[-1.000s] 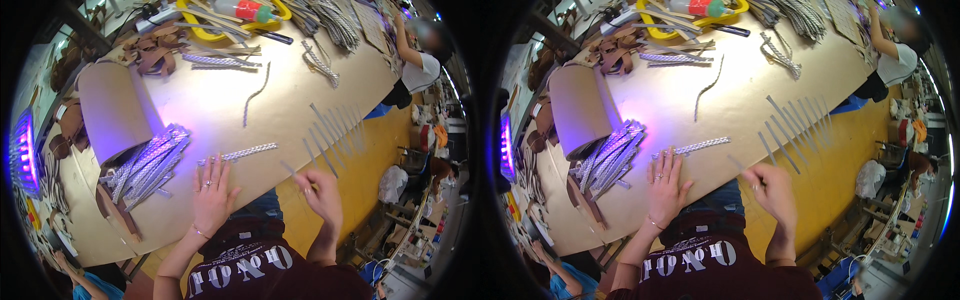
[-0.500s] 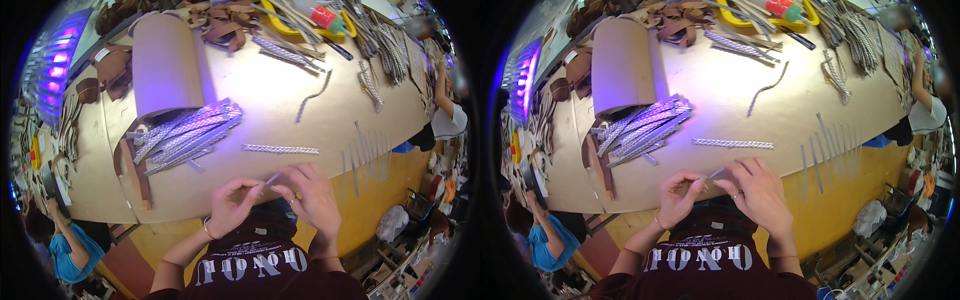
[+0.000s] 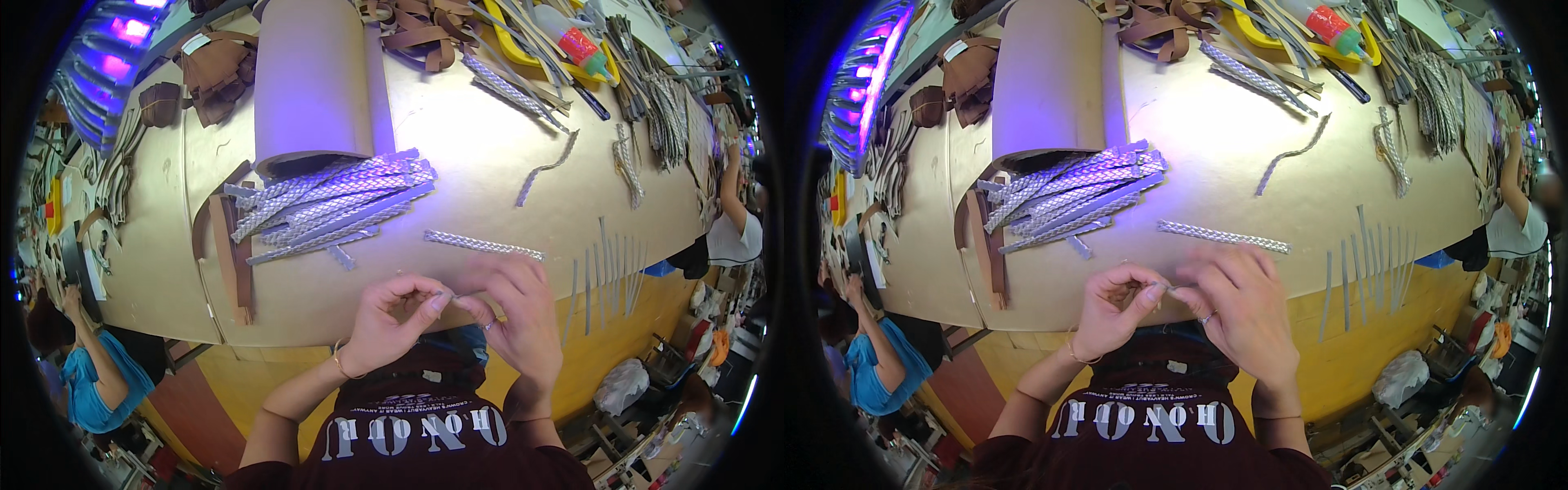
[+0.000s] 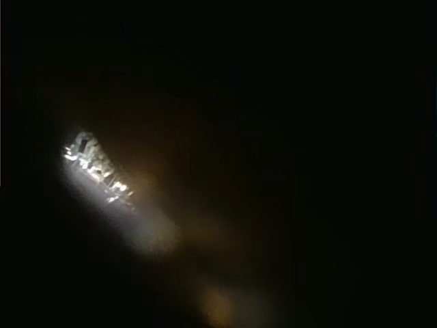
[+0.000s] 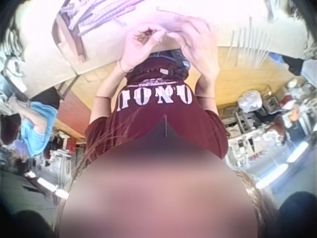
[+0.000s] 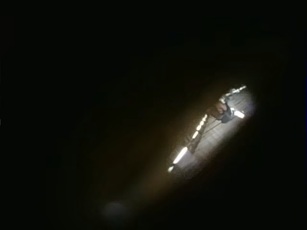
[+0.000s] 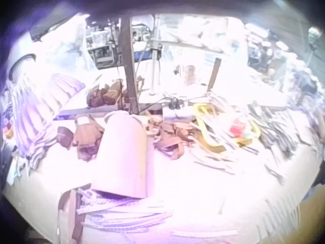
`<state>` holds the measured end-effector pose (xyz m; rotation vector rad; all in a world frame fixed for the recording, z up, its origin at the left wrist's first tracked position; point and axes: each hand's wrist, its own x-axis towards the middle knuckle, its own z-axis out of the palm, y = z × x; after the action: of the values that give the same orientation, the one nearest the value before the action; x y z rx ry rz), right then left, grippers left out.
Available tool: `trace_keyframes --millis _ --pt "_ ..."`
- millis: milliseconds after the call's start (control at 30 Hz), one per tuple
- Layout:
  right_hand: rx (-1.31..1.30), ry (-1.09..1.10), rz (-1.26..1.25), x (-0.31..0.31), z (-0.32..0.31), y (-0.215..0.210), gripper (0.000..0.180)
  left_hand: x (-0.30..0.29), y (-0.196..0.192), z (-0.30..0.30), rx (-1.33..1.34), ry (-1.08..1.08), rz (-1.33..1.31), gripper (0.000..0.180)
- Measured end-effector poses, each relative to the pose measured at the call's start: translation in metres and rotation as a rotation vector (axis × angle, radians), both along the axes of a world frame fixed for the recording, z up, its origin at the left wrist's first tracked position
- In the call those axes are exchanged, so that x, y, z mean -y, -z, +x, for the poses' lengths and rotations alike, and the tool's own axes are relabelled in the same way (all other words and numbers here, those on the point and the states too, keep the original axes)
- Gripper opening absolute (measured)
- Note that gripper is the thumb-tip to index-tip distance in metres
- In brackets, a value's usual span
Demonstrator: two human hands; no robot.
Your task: The person assembles silver braided straps by inserting clear plastic rods into them and applying glue from a squeeze bottle. They handle each strap one at a time, aligning the rod and pressing it into place, then apply adhesive along the strap. The person also retrieves cardboard pieces from a nearby table and places them on the work surface.
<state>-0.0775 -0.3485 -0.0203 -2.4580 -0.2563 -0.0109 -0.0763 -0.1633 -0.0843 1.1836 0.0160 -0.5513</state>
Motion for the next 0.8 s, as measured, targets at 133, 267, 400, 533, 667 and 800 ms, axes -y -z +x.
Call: trace_keyframes --millis 133,267,400,533,667,800 --pt "-0.361 0.156 0.165 -0.001 -0.001 0.009 0.016 0.005 0.01 0.003 0.271 -0.039 0.249 0.018" --pt "-0.383 0.247 0.061 -0.004 0.016 0.027 0.015 0.004 0.024 0.011 0.91 -0.076 0.972 0.031" --pt "-0.318 0.167 -0.072 -0.006 0.032 0.038 0.018 0.006 0.031 0.012 0.947 -0.03 1.102 0.038" --pt "-0.379 0.138 -0.145 -0.009 0.04 0.044 0.017 0.009 0.033 0.011 0.94 -0.007 1.115 0.04" --pt "-0.37 0.131 -0.144 -0.007 0.04 0.046 0.016 0.009 0.034 0.012 0.951 0.003 1.119 0.041" --pt "-0.348 0.133 -0.155 -0.008 0.039 0.047 0.016 0.006 0.036 0.012 0.943 0.009 1.086 0.043"
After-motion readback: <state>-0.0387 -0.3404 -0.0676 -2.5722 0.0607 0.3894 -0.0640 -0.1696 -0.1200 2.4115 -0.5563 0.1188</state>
